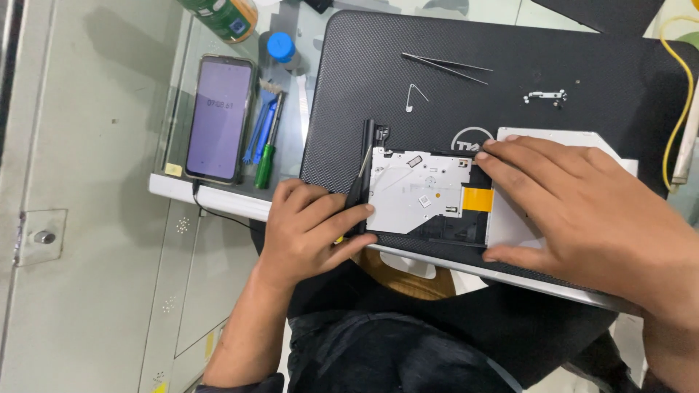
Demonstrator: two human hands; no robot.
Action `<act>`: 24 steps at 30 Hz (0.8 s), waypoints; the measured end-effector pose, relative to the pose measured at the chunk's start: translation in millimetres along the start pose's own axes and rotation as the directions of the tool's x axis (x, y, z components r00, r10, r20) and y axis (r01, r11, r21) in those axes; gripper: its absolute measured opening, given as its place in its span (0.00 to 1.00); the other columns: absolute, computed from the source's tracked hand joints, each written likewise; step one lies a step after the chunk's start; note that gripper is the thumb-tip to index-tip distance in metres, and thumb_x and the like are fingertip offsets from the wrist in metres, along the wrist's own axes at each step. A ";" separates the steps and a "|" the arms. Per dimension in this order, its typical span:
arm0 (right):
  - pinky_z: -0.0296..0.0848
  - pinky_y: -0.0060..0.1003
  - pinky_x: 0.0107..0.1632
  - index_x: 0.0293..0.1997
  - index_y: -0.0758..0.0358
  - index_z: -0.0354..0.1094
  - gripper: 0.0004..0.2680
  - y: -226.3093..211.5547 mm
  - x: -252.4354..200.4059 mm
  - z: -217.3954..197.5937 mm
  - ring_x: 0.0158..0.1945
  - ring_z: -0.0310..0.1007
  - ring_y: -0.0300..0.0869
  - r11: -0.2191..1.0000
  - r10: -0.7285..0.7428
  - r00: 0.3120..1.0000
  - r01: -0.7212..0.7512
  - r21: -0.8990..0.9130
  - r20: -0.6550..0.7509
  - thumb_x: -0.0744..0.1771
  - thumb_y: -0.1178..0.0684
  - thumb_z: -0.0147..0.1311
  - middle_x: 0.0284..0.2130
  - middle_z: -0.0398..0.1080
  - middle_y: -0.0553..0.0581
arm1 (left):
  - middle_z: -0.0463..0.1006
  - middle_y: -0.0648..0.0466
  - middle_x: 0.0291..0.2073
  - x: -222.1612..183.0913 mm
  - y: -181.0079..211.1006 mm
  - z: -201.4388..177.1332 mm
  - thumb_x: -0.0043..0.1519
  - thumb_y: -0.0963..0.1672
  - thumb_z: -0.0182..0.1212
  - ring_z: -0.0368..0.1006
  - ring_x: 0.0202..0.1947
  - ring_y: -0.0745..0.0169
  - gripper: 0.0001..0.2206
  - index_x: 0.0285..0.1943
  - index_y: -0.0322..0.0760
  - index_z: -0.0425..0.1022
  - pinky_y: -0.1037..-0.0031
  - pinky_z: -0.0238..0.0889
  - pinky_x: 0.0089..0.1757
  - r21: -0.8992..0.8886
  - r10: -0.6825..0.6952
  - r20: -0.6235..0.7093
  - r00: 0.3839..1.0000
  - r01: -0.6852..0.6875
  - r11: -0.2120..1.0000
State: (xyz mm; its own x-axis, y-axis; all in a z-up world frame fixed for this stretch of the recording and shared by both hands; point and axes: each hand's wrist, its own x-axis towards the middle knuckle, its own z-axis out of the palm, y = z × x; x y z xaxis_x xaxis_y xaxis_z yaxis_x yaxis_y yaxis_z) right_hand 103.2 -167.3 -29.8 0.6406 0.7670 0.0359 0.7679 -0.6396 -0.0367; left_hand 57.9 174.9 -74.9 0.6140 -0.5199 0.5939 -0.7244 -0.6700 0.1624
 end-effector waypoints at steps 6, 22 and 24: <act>0.66 0.46 0.61 0.69 0.63 0.59 0.36 -0.7 -1.9 -4.4 0.72 0.62 0.51 0.999 -0.005 1.000 0.006 0.051 -0.029 0.61 0.24 0.51 0.69 0.63 0.59 | 0.74 0.59 0.35 -1.3 0.9 0.2 0.64 0.53 0.67 0.68 0.34 0.58 0.13 0.47 0.46 0.82 0.65 0.58 0.40 0.000 -0.040 0.007 0.999 0.040 0.999; 0.69 0.47 0.55 0.61 0.52 0.65 0.29 0.2 -1.8 -1.7 0.70 0.65 0.52 0.999 -0.038 0.999 0.038 -0.018 -0.038 0.61 0.24 0.54 0.68 0.64 0.60 | 0.80 0.49 0.34 -7.6 71.3 12.8 0.75 0.48 0.41 0.79 0.30 0.55 0.17 0.55 0.30 0.73 0.69 0.66 0.32 -0.349 -0.062 -0.100 0.993 0.023 0.937; 0.70 0.49 0.53 0.62 0.49 0.65 0.29 1.4 -1.7 -0.1 0.71 0.62 0.52 1.000 -0.024 1.000 0.024 0.000 -0.004 0.61 0.24 0.54 0.68 0.63 0.60 | 0.81 0.49 0.31 -9.3 75.8 16.9 0.73 0.46 0.44 0.81 0.32 0.53 0.16 0.50 0.33 0.78 0.71 0.68 0.31 -0.311 -0.011 -0.090 0.996 -0.017 0.950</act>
State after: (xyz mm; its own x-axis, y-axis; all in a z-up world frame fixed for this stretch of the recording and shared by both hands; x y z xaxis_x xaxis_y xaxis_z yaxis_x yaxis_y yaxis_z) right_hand 103.1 -169.5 -29.7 0.6223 0.7818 0.0407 0.7828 -0.6213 -0.0353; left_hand 2.6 119.9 -81.4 0.5914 -0.4621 0.6608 -0.7965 -0.4625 0.3894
